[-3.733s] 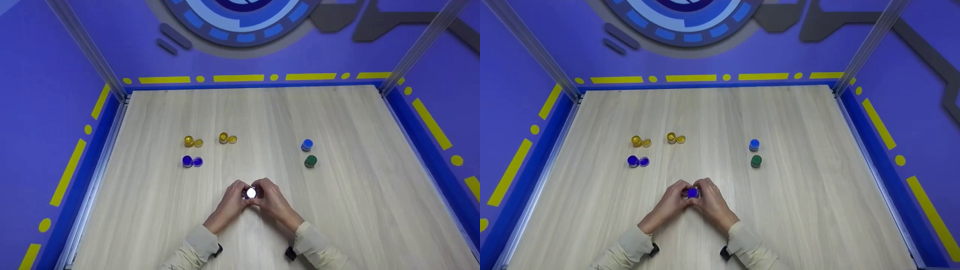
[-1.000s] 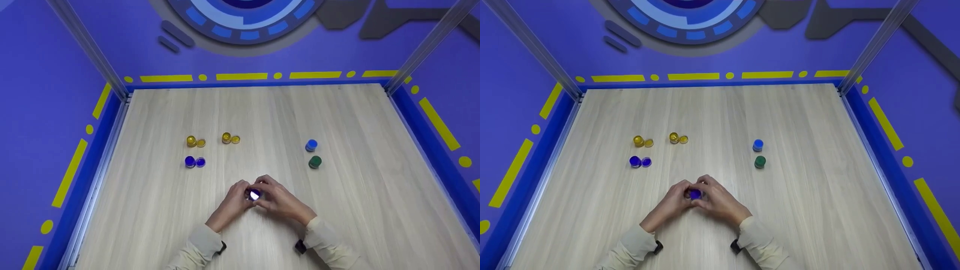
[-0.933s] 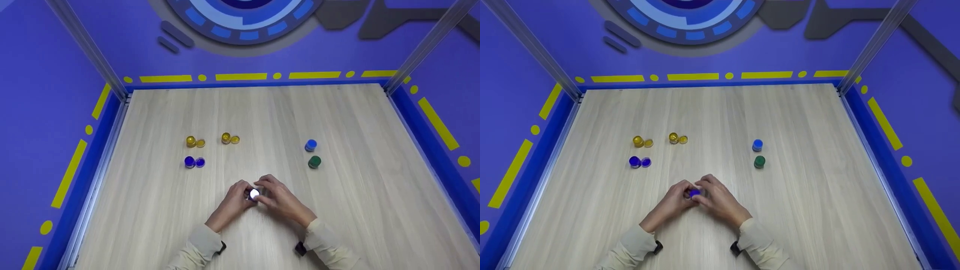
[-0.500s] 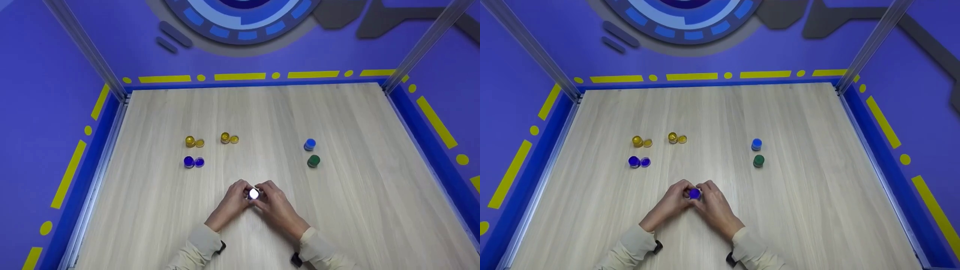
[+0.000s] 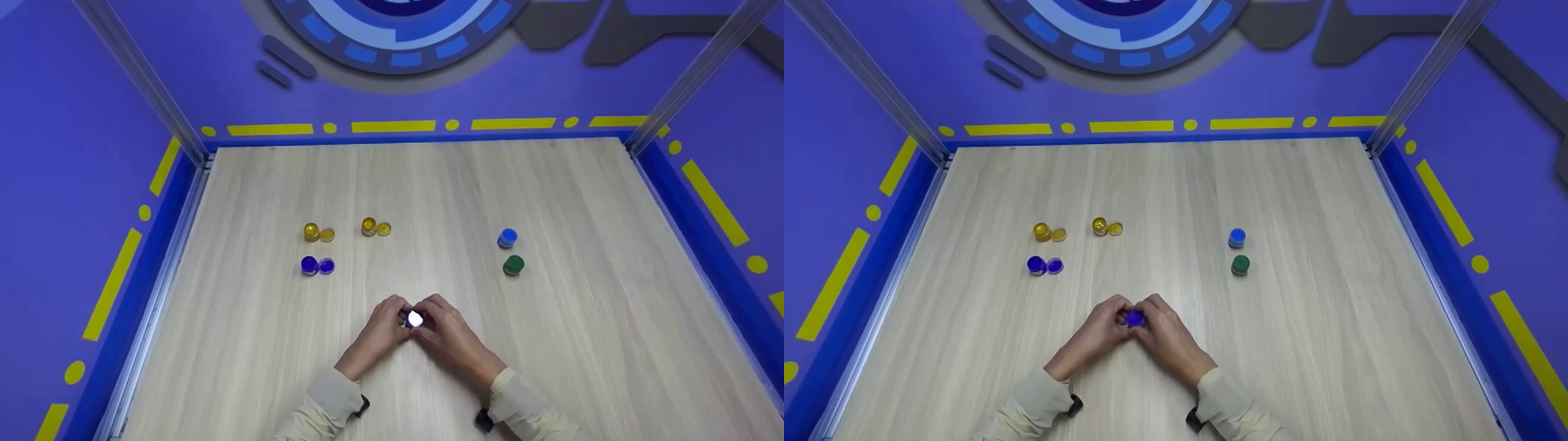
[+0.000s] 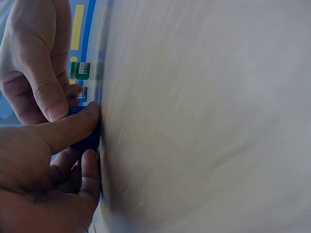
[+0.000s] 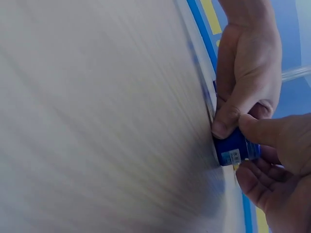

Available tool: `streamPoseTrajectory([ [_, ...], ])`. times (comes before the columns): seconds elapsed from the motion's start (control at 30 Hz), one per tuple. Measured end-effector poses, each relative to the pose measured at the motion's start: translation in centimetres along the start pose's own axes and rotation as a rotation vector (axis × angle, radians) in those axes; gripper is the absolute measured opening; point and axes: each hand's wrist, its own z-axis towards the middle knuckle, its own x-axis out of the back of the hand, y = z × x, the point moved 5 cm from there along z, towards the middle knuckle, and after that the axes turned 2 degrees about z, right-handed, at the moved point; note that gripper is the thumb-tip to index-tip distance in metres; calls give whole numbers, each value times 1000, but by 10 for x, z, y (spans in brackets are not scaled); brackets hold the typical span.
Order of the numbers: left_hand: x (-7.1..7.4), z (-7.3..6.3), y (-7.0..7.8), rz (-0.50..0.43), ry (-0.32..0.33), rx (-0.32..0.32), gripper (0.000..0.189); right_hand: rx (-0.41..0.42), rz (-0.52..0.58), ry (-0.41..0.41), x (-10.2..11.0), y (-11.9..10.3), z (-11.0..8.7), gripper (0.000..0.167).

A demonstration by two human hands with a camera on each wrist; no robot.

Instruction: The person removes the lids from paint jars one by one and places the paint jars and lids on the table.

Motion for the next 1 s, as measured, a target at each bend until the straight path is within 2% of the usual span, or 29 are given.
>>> streamPoseTrajectory([
  [0.2, 0, 0, 2, 17, -7, 1, 30, 76, 11, -99, 5, 1, 4, 33],
  [0.4, 0, -1, 5, 25, 7, -38, 31, 170, -8, -184, 9, 3, 6, 38],
  [0.47, 0, 0, 6, 24, 9, -39, 32, 175, -1, -206, 11, 4, 7, 39],
  [0.6, 0, 0, 4, 15, -13, -8, 34, 133, 37, -219, 14, 8, 8, 44],
  [0.7, -2, 0, 2, 3, -42, 35, 33, 110, 60, -164, 16, 11, 7, 48],
  [0.8, -2, 0, 1, -18, -55, 65, 31, 85, 77, -46, 17, 12, 5, 48],
  [0.9, -2, 0, 0, -34, -51, 70, 30, 49, 81, 86, 16, 12, 1, 43],
  [1.0, -2, 0, 0, -33, -45, 63, 30, 32, 54, 170, 12, 10, -5, 42],
])
